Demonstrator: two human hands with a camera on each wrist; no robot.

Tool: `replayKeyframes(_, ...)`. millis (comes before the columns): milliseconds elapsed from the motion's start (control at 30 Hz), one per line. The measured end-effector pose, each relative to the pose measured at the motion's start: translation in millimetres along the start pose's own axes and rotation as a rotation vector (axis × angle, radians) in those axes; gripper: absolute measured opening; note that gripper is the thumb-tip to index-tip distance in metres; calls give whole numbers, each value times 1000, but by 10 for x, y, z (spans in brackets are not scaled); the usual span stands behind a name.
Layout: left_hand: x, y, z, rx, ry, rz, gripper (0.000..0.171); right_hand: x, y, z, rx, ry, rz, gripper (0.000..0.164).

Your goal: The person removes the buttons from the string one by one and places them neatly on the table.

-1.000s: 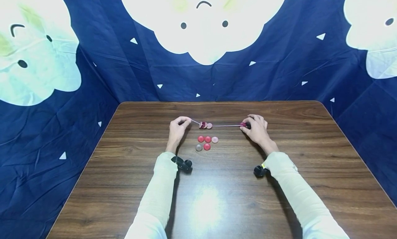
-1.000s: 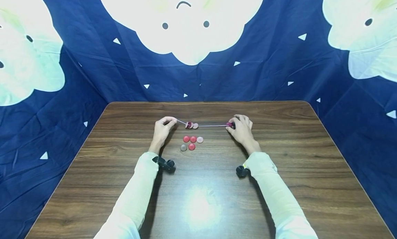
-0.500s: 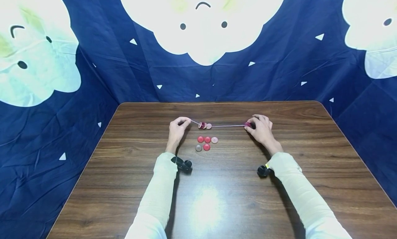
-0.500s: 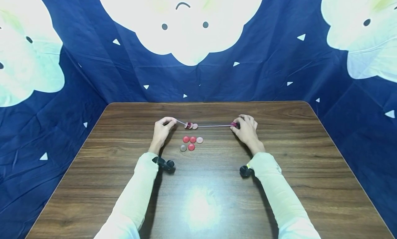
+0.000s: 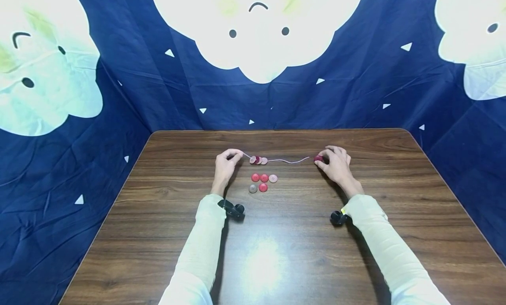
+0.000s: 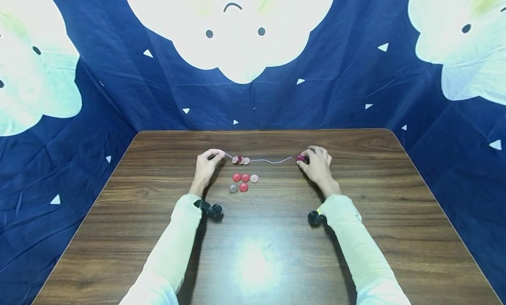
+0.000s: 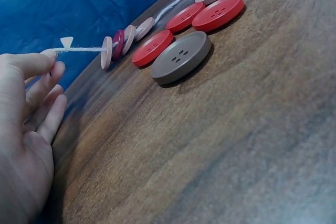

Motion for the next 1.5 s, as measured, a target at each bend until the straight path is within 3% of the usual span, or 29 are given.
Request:
replayKeyframes(367, -2, 18, -2, -21, 1, 1, 11, 17, -166, -27, -47, 27, 57, 30)
replayKeyframes(800, 9, -10, 5, -1, -4, 5, 13, 93, -517, -147, -76, 36, 204, 27)
replayKeyframes(1267, -1, -13, -1, 14, -2, 2, 11, 243, -830, -322, -48, -41, 356, 24)
replayKeyframes(1500, -8, -21, -1, 4, -2, 3, 12, 304, -946, -400, -42, -136, 408, 23)
Point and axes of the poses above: each hand's wrist, its own x-axis away from the middle knuckle, its own z-axis out of the back of the hand, y = z × x, the point moved 2 cm from there along -x, towards the middle knuckle, and after that the axes turned 4 degrees about y, right-handed, at the moved point
